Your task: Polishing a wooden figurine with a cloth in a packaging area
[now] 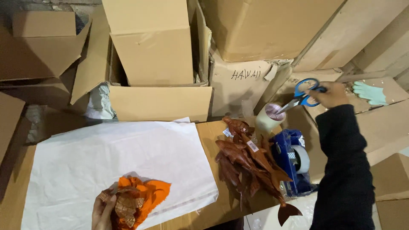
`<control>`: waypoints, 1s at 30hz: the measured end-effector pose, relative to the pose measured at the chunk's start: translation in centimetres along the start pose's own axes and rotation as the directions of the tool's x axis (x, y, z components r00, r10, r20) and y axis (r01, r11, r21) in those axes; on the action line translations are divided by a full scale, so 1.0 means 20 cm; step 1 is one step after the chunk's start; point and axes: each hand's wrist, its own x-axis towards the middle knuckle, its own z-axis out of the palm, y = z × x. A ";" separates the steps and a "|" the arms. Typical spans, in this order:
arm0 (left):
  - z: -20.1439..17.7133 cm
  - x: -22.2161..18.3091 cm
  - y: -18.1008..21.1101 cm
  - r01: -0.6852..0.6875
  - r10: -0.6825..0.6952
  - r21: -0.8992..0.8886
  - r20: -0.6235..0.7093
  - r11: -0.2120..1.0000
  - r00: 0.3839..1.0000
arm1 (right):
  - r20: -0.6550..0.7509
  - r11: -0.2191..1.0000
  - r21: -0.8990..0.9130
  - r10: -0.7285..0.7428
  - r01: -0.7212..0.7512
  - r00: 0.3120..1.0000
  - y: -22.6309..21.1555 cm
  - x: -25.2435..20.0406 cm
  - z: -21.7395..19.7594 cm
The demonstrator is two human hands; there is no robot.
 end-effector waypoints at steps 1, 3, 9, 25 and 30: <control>0.01 -0.02 0.00 0.000 0.000 0.001 -0.001 1.000 1.000 | 0.001 1.000 0.001 0.000 0.000 1.000 -0.02 0.00 0.04; 0.02 -0.06 0.00 -0.011 0.012 -0.087 0.014 0.996 1.000 | 0.085 0.996 0.081 0.030 -0.037 0.996 -0.06 0.01 0.13; -0.05 0.06 -0.06 0.032 -0.033 -0.048 -0.019 0.998 0.999 | 0.238 0.946 0.257 0.134 -0.195 0.962 0.10 0.12 0.46; -0.04 0.06 -0.02 0.061 -0.061 -0.032 0.007 0.998 0.998 | 0.265 0.807 0.464 0.267 -0.365 0.927 0.11 0.05 0.50; -0.01 0.00 0.01 0.021 -0.020 -0.071 0.021 0.997 1.000 | 0.205 0.843 0.299 0.401 -0.447 0.893 -0.10 0.00 0.42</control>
